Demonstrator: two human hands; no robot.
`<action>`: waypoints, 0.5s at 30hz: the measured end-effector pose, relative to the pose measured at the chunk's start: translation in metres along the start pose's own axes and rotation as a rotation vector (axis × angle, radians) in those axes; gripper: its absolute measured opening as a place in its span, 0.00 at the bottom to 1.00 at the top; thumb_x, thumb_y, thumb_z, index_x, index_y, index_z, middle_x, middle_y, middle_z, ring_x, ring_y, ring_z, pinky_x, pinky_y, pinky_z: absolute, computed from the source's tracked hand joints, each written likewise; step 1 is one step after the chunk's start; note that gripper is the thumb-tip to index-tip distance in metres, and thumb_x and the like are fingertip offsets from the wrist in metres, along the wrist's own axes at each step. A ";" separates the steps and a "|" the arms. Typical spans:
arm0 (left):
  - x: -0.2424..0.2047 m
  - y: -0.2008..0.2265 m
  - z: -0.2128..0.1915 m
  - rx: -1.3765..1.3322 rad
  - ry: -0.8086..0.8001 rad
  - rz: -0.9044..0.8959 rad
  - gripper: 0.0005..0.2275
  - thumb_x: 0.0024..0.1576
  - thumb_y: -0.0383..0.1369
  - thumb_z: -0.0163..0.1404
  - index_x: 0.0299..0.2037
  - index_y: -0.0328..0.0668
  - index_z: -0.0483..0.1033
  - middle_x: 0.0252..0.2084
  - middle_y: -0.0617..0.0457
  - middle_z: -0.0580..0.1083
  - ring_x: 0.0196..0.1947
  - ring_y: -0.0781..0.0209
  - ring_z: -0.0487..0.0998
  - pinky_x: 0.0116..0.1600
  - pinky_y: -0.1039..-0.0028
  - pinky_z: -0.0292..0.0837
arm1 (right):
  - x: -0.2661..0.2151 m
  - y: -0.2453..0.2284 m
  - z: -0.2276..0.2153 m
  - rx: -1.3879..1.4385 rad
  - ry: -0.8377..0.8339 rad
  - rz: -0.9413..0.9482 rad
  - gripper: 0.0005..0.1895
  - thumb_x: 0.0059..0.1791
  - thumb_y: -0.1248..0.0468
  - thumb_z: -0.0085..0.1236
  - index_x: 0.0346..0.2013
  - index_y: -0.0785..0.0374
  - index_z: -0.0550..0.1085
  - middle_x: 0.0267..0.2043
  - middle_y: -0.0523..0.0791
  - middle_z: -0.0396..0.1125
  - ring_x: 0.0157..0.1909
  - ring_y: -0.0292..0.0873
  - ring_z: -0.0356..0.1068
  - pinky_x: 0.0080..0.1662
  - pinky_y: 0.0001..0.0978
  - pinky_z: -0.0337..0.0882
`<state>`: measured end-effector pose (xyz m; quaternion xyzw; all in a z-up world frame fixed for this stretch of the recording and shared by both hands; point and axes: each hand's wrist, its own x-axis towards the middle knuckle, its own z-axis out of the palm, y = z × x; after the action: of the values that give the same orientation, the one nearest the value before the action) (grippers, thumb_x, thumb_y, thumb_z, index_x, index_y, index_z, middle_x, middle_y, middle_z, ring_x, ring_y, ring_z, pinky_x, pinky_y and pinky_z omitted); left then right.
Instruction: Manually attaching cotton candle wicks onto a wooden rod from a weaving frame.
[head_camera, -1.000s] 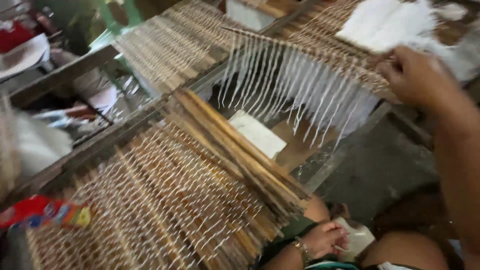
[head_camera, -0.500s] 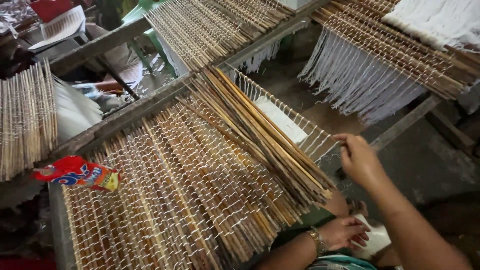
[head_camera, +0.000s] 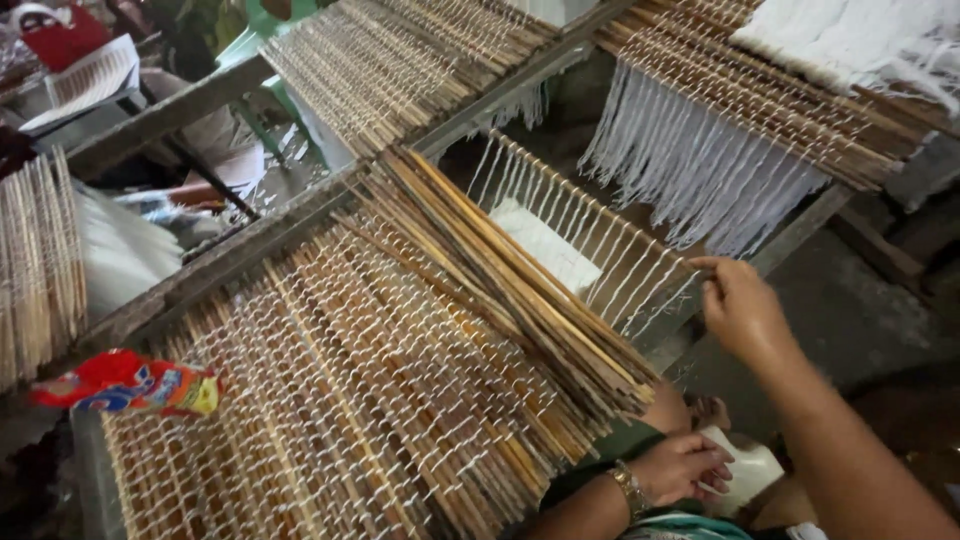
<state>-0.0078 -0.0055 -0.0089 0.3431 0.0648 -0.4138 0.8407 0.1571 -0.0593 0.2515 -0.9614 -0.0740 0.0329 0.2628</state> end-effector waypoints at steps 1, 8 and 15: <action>0.000 -0.001 0.000 0.006 0.043 -0.009 0.10 0.71 0.39 0.54 0.50 0.42 0.75 0.38 0.52 0.77 0.34 0.66 0.81 0.38 0.73 0.82 | 0.008 0.010 -0.003 -0.035 0.035 -0.006 0.19 0.57 0.67 0.41 0.59 0.55 0.74 0.35 0.49 0.67 0.21 0.46 0.60 0.32 0.45 0.61; 0.002 -0.009 -0.015 -0.104 -0.029 -0.031 0.07 0.75 0.36 0.51 0.55 0.42 0.72 0.39 0.51 0.76 0.36 0.64 0.79 0.42 0.70 0.83 | 0.068 0.049 -0.039 -0.024 0.136 0.062 0.19 0.56 0.71 0.39 0.55 0.62 0.77 0.30 0.51 0.69 0.19 0.47 0.59 0.26 0.44 0.57; 0.002 0.004 -0.027 0.214 0.002 -0.045 0.10 0.71 0.42 0.50 0.57 0.51 0.74 0.51 0.62 0.77 0.50 0.76 0.77 0.59 0.84 0.70 | 0.140 0.127 -0.034 -0.134 0.279 -0.031 0.18 0.55 0.68 0.42 0.53 0.62 0.79 0.43 0.57 0.72 0.47 0.60 0.69 0.45 0.58 0.67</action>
<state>0.0010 0.0115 -0.0278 0.4298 0.0288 -0.4366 0.7898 0.3150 -0.1615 0.2125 -0.9708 -0.0536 -0.1098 0.2064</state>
